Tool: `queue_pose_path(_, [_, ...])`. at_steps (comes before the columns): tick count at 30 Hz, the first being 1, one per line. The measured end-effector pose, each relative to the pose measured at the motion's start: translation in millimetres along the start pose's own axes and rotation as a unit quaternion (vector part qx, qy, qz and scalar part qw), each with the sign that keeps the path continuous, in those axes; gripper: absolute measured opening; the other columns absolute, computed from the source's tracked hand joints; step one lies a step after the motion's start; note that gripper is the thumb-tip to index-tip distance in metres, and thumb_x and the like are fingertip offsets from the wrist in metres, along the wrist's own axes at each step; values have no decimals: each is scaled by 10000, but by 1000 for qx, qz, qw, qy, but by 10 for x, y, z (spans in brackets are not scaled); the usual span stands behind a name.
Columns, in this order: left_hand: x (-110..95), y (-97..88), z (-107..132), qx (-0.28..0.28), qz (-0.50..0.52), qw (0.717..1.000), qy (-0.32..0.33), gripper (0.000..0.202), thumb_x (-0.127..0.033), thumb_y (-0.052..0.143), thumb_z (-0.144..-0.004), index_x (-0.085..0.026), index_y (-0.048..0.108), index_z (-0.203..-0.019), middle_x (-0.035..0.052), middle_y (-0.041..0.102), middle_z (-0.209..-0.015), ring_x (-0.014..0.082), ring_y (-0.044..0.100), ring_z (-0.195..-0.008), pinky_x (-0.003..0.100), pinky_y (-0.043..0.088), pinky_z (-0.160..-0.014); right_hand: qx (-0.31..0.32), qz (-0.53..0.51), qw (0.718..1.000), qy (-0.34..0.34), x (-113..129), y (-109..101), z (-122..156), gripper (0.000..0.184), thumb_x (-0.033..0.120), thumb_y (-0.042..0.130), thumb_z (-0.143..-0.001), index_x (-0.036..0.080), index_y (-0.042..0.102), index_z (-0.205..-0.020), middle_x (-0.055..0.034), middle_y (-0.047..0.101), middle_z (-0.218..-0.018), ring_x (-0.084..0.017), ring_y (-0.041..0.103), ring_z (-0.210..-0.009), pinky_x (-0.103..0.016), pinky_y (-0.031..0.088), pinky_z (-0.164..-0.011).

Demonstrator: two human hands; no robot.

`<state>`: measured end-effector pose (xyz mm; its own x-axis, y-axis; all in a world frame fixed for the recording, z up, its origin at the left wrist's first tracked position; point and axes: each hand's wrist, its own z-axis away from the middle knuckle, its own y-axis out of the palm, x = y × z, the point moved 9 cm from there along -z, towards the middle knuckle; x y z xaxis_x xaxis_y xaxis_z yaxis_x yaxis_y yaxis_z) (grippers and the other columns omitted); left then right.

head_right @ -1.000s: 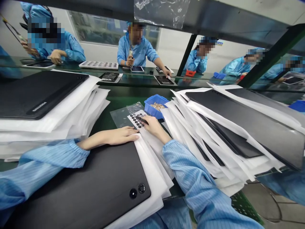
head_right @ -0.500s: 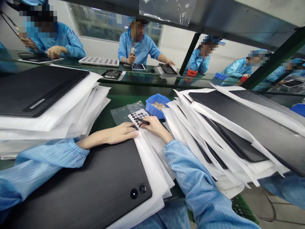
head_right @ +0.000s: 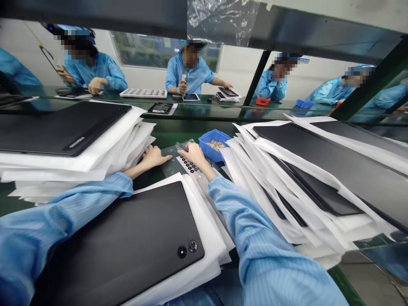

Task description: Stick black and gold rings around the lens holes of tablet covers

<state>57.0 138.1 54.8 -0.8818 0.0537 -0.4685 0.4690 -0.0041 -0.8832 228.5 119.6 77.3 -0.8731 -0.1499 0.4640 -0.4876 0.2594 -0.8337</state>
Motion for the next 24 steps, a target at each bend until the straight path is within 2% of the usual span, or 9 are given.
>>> queue_pose_path(2, [-59,6,-87,-15,36,999,-25,471,-376,605,-884,-170,492,-1291,118,378,-1434,328,345,-1318,572,281,-1064,12,-6,1000,6,-45,96,-41,211,325,682,-796,126,626,-757,-40,647,-761,-178,598,-762,-274,427,-678])
queue_pose_path(5, [-119,3,-207,-19,114,992,-49,403,-342,587,-906,-169,519,-1263,111,441,-1382,300,442,-1246,546,367,-1019,15,-22,1000,6,-153,147,-22,213,331,602,-887,120,632,-870,-23,651,-846,-152,622,-775,-319,507,-722])
queue_pose_path(7, [-124,15,-249,-2,182,982,-58,367,-333,586,-911,-164,538,-1232,105,502,-1313,272,514,-1169,504,436,-965,5,-32,999,7,-219,136,3,234,342,566,-916,120,628,-957,-31,651,-923,-158,634,-813,-342,532,-743])
queue_pose_path(10, [-131,90,-220,46,299,951,-64,343,-333,581,-917,-140,552,-1199,103,567,-1205,229,590,-1037,432,509,-872,-16,-48,999,10,-275,109,21,251,344,562,-919,118,625,-1009,-38,650,-964,-173,640,-839,-348,543,-748])
queue_pose_path(14, [-231,305,-52,123,426,894,-68,339,-340,570,-925,-122,554,-1184,106,592,-1143,203,618,-956,386,537,-809,-46,-75,996,8,-278,84,16,242,333,562,-921,120,620,-1022,-42,649,-970,-166,640,-836,-347,544,-746])
queue_pose_path(18, [-350,502,58,168,483,857,-71,314,-312,587,-917,-112,568,-1157,105,599,-1126,198,620,-946,374,540,-801,-79,-87,993,-15,-231,33,28,231,314,571,-916,129,610,-1050,-60,638,-1029,-175,630,-896,-374,534,-791])
queue_pose_path(21, [-352,545,28,166,498,848,-78,317,-314,583,-919,-119,563,-1168,105,592,-1142,202,616,-959,383,537,-811,-84,-92,991,-48,-162,13,58,210,309,569,-917,136,619,-1024,-61,637,-1039,-177,623,-917,-379,527,-811])
queue_pose_path(24, [-305,531,-33,158,498,848,-86,323,-318,579,-920,-124,557,-1178,103,588,-1150,204,614,-964,388,536,-813,-63,-103,990,-77,-101,41,85,199,312,575,-913,128,630,-964,-43,652,-963,-162,632,-857,-351,534,-773])
